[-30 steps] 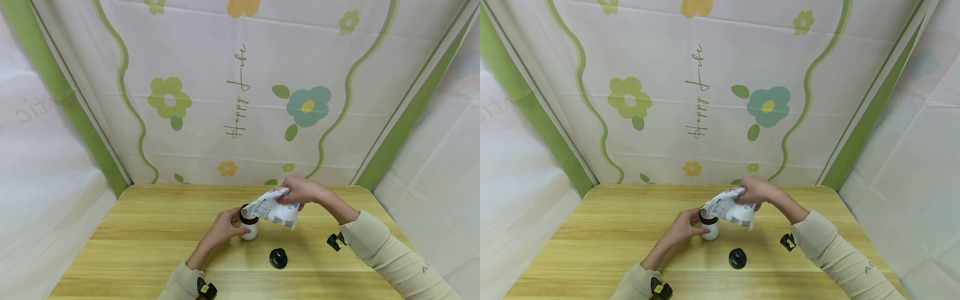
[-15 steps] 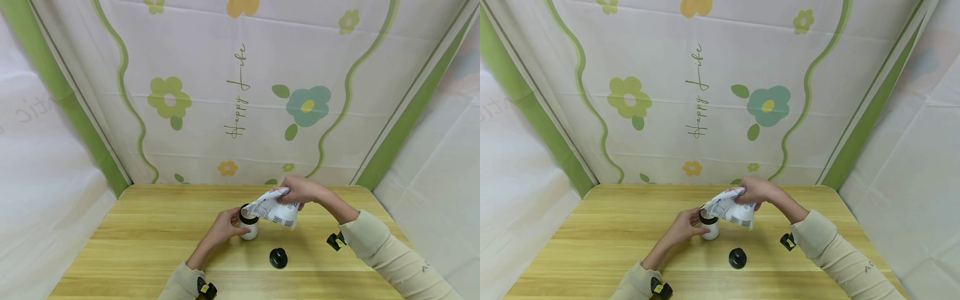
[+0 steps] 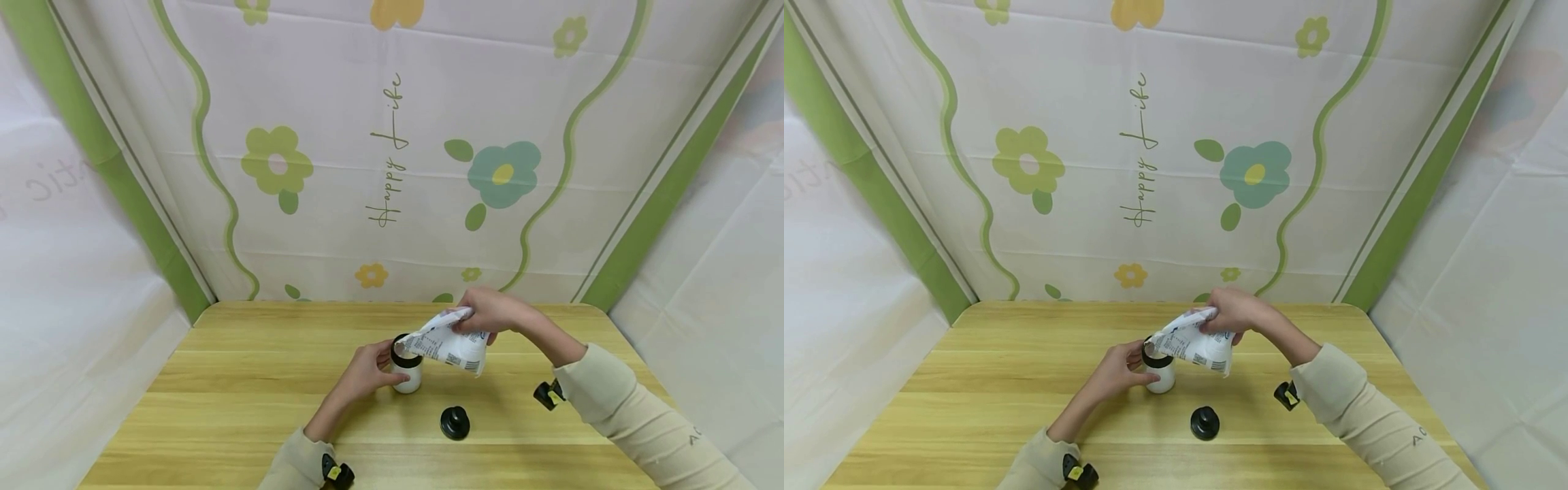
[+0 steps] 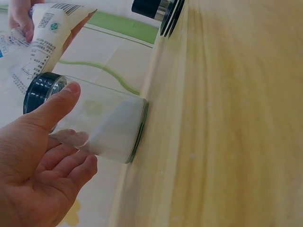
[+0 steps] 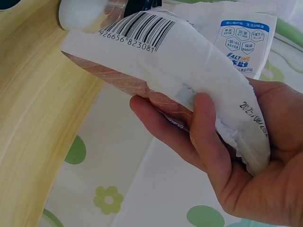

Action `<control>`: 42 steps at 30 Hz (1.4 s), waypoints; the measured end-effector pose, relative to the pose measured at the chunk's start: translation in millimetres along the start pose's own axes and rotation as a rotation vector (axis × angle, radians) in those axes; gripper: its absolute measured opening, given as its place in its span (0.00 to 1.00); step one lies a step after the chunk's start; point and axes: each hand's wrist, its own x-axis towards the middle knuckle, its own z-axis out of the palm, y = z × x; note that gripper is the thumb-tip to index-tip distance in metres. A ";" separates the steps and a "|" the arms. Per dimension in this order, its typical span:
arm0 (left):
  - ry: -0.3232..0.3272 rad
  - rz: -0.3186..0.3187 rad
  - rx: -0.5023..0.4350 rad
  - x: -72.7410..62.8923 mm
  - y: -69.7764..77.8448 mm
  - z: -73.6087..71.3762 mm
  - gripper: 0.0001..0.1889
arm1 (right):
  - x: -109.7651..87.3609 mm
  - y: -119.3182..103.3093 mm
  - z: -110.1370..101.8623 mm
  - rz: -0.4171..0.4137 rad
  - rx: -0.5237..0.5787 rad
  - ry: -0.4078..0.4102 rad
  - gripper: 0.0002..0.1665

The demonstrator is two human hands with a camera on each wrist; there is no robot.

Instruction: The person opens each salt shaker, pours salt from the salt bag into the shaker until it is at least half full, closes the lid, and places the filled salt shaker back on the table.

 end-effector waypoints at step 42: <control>0.008 0.007 0.016 0.9 -3.1 0.5 0.37 | 0.4 -1.5 -0.2 0.012 -0.013 0.001 0.08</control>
